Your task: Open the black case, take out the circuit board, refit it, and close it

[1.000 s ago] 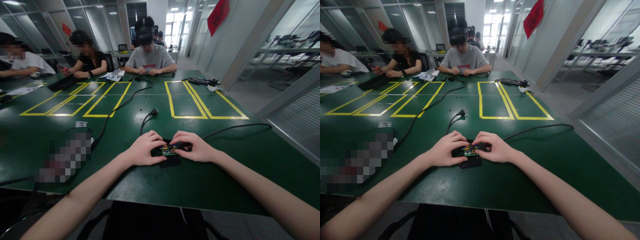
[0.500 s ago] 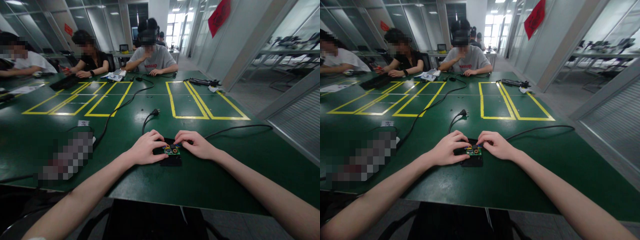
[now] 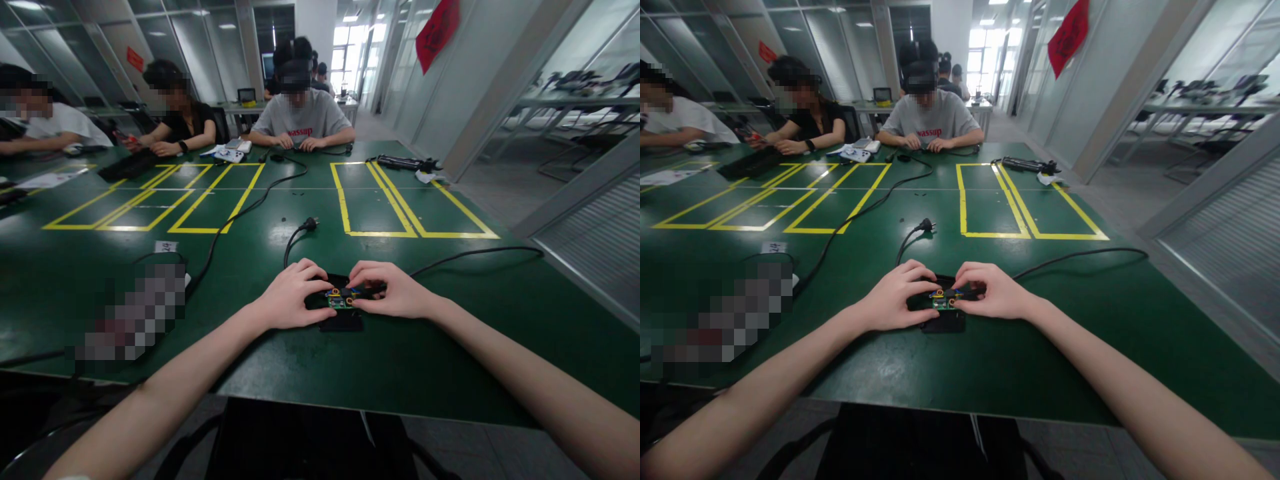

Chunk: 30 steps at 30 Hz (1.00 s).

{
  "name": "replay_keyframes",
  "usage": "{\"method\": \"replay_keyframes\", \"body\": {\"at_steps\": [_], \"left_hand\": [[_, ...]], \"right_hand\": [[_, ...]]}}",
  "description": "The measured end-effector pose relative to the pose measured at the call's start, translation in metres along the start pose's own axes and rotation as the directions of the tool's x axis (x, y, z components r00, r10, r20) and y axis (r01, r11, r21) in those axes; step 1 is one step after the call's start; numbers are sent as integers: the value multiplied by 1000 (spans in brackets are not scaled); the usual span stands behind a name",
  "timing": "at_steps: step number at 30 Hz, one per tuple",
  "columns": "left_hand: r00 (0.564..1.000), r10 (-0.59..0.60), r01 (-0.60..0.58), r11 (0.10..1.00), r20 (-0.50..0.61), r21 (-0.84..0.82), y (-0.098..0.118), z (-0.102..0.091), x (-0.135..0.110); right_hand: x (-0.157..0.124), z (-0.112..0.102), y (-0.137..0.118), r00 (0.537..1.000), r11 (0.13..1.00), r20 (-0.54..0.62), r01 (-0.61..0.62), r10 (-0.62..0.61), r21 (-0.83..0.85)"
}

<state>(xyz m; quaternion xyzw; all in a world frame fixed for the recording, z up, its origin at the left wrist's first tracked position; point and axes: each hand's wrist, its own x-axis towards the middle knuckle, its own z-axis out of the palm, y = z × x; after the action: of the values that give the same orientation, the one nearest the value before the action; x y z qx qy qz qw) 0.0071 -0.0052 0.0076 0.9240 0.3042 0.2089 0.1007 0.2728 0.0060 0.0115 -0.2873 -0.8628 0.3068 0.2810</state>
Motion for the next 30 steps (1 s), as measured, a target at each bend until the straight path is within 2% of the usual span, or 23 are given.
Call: {"method": "replay_keyframes", "body": {"at_steps": [9,12,19,26,30], "left_hand": [[1000,-20,20,1000,12,16,-2,0,2],[1000,-21,21,1000,5,6,-2,0,3],[1000,-26,26,1000,-2,17,-4,1,3],[995,-54,52,998,-89,-23,-9,0,1],[985,-124,123,992,-119,-14,-15,-4,-3]], "right_hand": [[2,3,-1,997,1000,-81,2,-3,-13],[3,5,2,997,1000,-77,6,-8,-16],[3,11,10,992,989,-93,76,-88,-127],[4,18,15,984,976,-163,41,-77,-214],[3,19,17,984,973,-162,38,-77,-227]]}}
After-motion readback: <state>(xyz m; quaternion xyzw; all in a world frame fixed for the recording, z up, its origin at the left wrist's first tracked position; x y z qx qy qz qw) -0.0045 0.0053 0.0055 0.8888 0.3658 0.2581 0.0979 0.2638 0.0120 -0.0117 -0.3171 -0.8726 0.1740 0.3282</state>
